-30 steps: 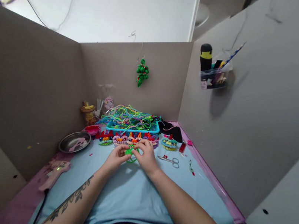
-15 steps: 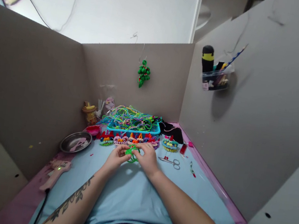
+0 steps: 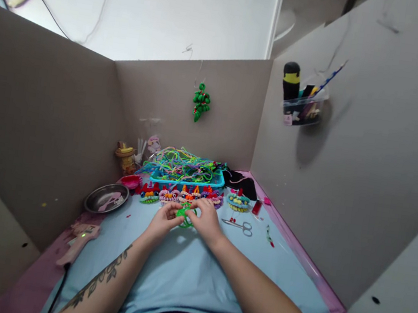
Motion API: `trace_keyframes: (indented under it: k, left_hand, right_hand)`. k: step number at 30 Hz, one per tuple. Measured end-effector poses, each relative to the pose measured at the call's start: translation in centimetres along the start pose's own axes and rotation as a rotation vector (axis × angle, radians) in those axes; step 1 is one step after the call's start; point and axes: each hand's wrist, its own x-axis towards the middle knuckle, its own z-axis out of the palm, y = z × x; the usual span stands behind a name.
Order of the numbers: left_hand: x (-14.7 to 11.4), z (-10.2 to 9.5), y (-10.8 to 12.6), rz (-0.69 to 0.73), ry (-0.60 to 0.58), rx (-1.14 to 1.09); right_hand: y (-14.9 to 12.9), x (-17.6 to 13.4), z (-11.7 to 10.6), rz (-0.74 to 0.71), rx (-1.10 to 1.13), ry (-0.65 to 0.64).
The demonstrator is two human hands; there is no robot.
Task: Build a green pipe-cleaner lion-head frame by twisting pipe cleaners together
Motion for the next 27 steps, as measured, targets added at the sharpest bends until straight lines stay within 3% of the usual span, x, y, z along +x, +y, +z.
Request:
trace_keyframes:
  k: [14, 23, 27]
  left_hand:
    - [0.23, -0.31, -0.65, 0.019, -0.012, -0.04]
    - [0.15, -0.09, -0.36, 0.025, 0.0, -0.023]
    - [0.5, -0.56, -0.36, 0.031, 0.069, -0.096]
  right_hand:
    - [-0.65, -0.03, -0.26, -0.089, -0.038, -0.157]
    - [-0.55, -0.08, -0.13, -0.069, -0.019, -0.151]
    - [-0.17, 0.39, -0.77, -0.034, 0.049, -0.079]
